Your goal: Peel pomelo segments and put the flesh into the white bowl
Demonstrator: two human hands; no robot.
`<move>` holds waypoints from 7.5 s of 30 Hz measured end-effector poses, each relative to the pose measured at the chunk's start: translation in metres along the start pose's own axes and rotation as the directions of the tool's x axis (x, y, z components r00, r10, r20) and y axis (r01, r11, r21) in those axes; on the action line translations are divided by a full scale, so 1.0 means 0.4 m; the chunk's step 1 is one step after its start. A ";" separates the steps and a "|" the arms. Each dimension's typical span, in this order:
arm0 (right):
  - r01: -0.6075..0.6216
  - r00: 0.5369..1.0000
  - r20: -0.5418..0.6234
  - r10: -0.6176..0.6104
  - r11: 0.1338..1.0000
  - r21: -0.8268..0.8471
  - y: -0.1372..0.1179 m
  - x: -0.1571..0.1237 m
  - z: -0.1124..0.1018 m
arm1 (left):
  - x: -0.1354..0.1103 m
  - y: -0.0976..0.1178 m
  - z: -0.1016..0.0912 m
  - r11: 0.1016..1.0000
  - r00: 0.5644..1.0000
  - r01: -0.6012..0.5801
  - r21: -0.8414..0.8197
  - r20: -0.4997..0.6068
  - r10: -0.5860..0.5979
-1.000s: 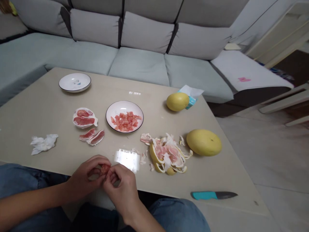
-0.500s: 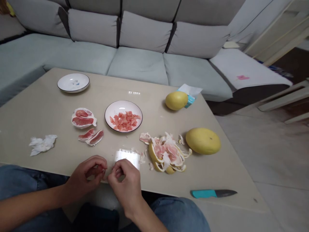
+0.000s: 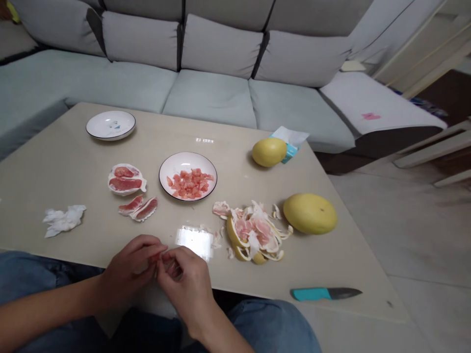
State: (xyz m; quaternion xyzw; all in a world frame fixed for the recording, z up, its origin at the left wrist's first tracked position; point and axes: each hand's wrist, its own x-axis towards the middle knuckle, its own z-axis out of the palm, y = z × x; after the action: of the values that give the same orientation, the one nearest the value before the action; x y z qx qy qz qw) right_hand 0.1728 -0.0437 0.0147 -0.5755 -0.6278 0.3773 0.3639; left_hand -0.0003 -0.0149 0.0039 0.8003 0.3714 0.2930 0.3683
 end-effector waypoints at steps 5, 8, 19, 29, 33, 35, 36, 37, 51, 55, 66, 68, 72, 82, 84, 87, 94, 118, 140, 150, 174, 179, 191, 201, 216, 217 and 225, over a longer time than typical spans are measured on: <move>0.012 0.999 -0.033 -0.013 0.999 -0.053 0.006 0.001 0.006 | 0.003 0.005 0.001 0.997 0.997 -0.074 0.038 0.038 0.072; 0.007 0.999 -0.048 -0.007 1.000 0.002 0.001 0.003 0.005 | 0.013 0.014 0.001 1.000 1.000 0.006 0.012 -0.011 -0.006; -0.202 0.979 0.029 0.202 0.940 0.275 -0.002 0.012 0.000 | 0.026 0.003 0.001 0.639 0.899 0.425 -0.641 0.213 -0.384; -0.409 0.912 0.252 0.324 0.777 0.479 0.011 0.024 -0.014 | 0.036 0.009 -0.005 0.425 0.859 0.477 -0.769 0.304 -0.413; -0.378 0.926 0.227 0.303 0.755 0.536 0.014 0.028 -0.019 | 0.042 0.015 -0.015 0.449 0.838 0.472 -0.759 0.228 -0.496; -0.360 0.933 0.205 0.296 0.763 0.537 0.010 0.029 -0.022 | 0.043 0.013 -0.017 0.454 0.834 0.470 -0.757 0.212 -0.509; -0.353 0.936 0.201 0.291 0.769 0.533 0.007 0.030 -0.023 | 0.043 0.011 -0.017 0.452 0.834 0.470 -0.759 0.213 -0.509; -0.349 0.937 0.203 0.284 0.775 0.526 0.005 0.030 -0.024 | 0.042 0.009 -0.017 0.446 0.834 0.470 -0.762 0.217 -0.507; -0.145 0.989 0.038 0.141 0.929 0.341 0.005 0.019 -0.012 | 0.039 0.007 -0.016 0.480 0.868 0.394 -0.784 0.145 -0.475; -0.242 0.970 0.088 0.228 0.853 0.463 0.011 0.020 -0.012 | 0.052 0.000 -0.028 0.416 0.845 0.423 -0.805 0.184 -0.502; -0.370 0.929 0.262 0.262 0.708 0.601 0.033 0.019 0.000 | 0.048 -0.009 -0.032 0.065 0.773 0.424 -0.903 0.324 -0.546; -0.368 0.929 0.269 0.253 0.704 0.608 0.035 0.019 0.001 | 0.051 -0.013 -0.032 0.010 0.760 0.428 -0.904 0.353 -0.546; -0.243 0.969 0.113 0.219 0.769 0.591 0.029 0.024 -0.004 | 0.053 -0.019 -0.032 -0.053 0.734 0.453 -0.890 0.406 -0.544; -0.175 0.984 0.092 0.153 0.721 0.670 0.035 0.031 -0.005 | 0.056 -0.006 -0.031 -0.022 0.733 0.536 -0.844 0.478 -0.484; -0.184 0.982 0.092 0.165 0.717 0.672 0.036 0.032 -0.004 | 0.057 0.004 -0.032 0.059 0.714 0.588 -0.806 0.484 -0.507; -0.179 0.983 0.093 0.158 0.724 0.666 0.033 0.032 -0.003 | 0.052 0.006 -0.031 0.217 0.721 0.624 -0.751 0.446 -0.531; -0.190 0.980 0.081 0.184 0.716 0.672 0.028 0.030 0.004 | 0.041 -0.019 -0.020 0.512 0.844 0.491 -0.705 0.240 -0.479; -0.175 0.985 0.079 0.157 0.890 0.421 0.003 0.028 -0.028 | 0.055 -0.008 -0.044 0.394 0.784 0.552 -0.734 0.297 -0.545; -0.048 0.997 -0.039 0.067 0.930 0.366 0.015 0.030 -0.039 | 0.056 -0.005 -0.046 0.307 0.811 0.520 -0.797 0.349 -0.469; 0.085 0.995 -0.070 -0.068 0.958 0.274 0.012 0.026 -0.029 | 0.057 -0.002 -0.050 0.242 0.785 0.554 -0.797 0.403 -0.471; 0.373 0.912 -0.078 -0.402 0.894 -0.247 0.041 0.007 -0.021 | 0.050 0.004 -0.027 0.316 0.773 0.581 -0.750 0.386 -0.504; 0.345 0.931 -0.085 -0.355 0.931 -0.117 0.030 0.012 -0.026 | 0.050 -0.005 -0.029 0.301 0.769 0.576 -0.760 0.379 -0.515; 0.365 0.911 -0.139 -0.389 0.915 -0.172 0.032 0.008 -0.012 | 0.039 -0.016 -0.011 0.522 0.888 0.409 -0.749 0.195 -0.416; 0.313 0.919 -0.199 -0.340 0.937 -0.155 0.032 0.009 -0.001 | 0.037 -0.013 -0.001 0.505 0.920 0.344 -0.791 0.177 -0.350; 0.372 0.910 -0.182 -0.372 0.927 -0.037 0.022 0.013 -0.028 | 0.042 -0.021 -0.024 0.343 0.857 0.446 -0.827 0.283 -0.431; 0.394 0.900 -0.171 -0.401 0.916 -0.075 0.025 0.013 -0.029 | 0.042 -0.022 -0.023 0.341 0.855 0.448 -0.826 0.284 -0.434; 0.566 0.725 -0.072 -0.685 0.652 -0.504 0.028 0.018 -0.042 | 0.044 -0.023 -0.022 0.349 0.842 0.486 -0.801 0.322 -0.433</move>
State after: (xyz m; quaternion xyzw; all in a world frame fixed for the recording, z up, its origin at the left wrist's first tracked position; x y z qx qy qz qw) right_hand 0.1923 -0.0348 0.0126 -0.4321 -0.8049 -0.0059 0.4067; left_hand -0.0006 0.0069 0.0048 0.3779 0.3735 0.3005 0.7921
